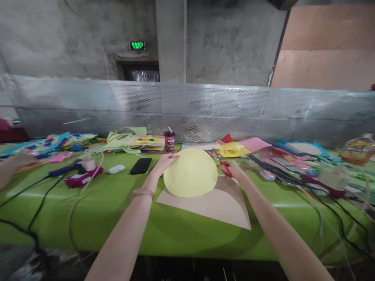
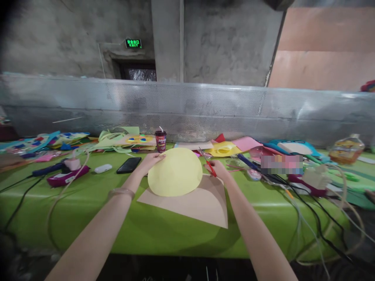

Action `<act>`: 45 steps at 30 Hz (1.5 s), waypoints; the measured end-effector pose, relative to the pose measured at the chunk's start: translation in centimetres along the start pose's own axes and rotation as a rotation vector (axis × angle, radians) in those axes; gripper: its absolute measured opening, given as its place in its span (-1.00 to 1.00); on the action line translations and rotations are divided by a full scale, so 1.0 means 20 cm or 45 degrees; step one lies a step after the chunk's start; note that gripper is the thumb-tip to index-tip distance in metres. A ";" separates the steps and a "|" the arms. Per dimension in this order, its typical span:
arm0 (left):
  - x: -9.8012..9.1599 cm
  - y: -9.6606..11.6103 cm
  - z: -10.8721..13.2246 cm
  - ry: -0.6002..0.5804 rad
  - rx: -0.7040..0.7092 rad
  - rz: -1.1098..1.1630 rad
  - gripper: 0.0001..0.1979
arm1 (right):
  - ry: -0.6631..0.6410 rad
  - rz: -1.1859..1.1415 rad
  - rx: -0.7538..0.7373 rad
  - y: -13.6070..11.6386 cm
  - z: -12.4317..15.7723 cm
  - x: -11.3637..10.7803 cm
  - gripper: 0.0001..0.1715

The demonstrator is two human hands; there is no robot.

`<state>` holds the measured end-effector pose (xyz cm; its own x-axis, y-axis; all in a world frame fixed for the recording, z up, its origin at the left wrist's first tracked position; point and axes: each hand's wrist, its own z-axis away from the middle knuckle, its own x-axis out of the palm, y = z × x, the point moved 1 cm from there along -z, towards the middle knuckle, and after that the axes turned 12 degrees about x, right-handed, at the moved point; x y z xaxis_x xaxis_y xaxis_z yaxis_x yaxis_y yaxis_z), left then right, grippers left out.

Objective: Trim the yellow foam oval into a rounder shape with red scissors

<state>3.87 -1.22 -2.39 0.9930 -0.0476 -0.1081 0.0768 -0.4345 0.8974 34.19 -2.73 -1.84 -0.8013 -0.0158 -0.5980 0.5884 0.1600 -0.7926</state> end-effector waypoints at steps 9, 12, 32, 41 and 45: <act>0.02 0.02 0.02 -0.107 -0.016 -0.019 -0.58 | -0.139 -0.296 -0.003 -0.02 0.01 0.00 -0.65; 0.03 0.03 0.02 -0.129 -0.007 -0.022 -0.58 | -0.083 -0.372 -0.014 -0.03 0.00 0.00 -0.62; 0.09 0.06 0.01 -0.074 0.064 0.069 -0.56 | -0.072 -0.391 -0.108 -0.13 -0.13 0.03 -0.65; 0.04 -0.10 -0.10 -0.107 -0.193 0.328 -0.62 | 0.093 -0.603 -0.065 -0.11 -0.21 -0.04 -0.72; 0.08 -0.09 -0.14 -0.077 -0.224 0.436 -0.63 | 0.115 -0.685 -0.047 -0.11 -0.25 -0.04 -0.73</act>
<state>5.58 2.03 -3.05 0.9571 -0.2186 0.1901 -0.2387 -0.2235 0.9450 32.93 1.90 0.90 -0.9952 -0.0207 -0.0952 0.0896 0.1872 -0.9782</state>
